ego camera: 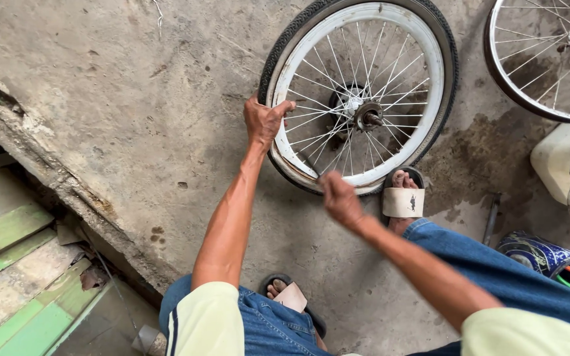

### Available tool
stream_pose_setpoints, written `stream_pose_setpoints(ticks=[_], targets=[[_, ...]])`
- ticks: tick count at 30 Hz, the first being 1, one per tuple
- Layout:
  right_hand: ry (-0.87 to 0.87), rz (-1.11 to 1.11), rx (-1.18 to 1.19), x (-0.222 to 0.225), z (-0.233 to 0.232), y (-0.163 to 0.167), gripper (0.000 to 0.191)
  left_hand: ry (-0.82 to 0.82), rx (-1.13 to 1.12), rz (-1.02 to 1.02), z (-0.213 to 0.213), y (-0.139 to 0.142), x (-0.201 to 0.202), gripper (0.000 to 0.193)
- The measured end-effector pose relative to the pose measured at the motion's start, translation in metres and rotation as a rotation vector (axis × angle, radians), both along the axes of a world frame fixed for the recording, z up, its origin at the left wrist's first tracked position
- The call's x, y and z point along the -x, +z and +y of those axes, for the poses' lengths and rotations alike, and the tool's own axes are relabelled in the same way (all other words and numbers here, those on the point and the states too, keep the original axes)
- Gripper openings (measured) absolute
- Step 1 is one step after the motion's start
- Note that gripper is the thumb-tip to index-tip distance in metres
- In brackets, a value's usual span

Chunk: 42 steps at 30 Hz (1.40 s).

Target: The person removes a bicycle tire from the rim using tire levers, then re-installs the tire onto the rim by hand and with tools. The person works on a single wheel on the floor.

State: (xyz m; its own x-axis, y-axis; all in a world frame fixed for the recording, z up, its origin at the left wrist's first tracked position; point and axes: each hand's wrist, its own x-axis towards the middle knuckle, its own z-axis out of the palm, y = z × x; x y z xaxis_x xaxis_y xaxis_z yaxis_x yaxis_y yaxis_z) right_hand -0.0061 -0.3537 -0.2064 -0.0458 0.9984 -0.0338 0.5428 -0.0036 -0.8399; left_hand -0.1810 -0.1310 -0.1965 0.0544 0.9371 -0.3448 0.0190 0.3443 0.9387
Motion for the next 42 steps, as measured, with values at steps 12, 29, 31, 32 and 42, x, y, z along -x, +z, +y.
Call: stream_pose_setpoints(ticks=[12, 29, 31, 32, 42], targets=[[-0.038, -0.131, 0.404, -0.034, -0.002, 0.035, 0.035, -1.087, -1.148, 0.890, -0.100, -0.003, 0.040, 0.053], [-0.182, 0.000, 0.484, -0.009, -0.004, 0.004, 0.048, -1.142, -1.163, 1.073, -0.104, -0.007, 0.030, 0.027], [-0.186, -0.012, 0.508, -0.008, -0.005, 0.004, 0.045, -1.098, -1.170, 1.076, -0.103, -0.006, 0.029, 0.029], [-0.191, -0.020, 0.522, -0.007, -0.005, 0.004, 0.044, -1.077, -1.173, 1.073, -0.104, -0.005, 0.029, 0.030], [-0.080, -0.033, 0.538, -0.016, 0.000, 0.009, 0.035, -1.218, -0.978, 0.987, -0.107, -0.018, 0.020, 0.022]])
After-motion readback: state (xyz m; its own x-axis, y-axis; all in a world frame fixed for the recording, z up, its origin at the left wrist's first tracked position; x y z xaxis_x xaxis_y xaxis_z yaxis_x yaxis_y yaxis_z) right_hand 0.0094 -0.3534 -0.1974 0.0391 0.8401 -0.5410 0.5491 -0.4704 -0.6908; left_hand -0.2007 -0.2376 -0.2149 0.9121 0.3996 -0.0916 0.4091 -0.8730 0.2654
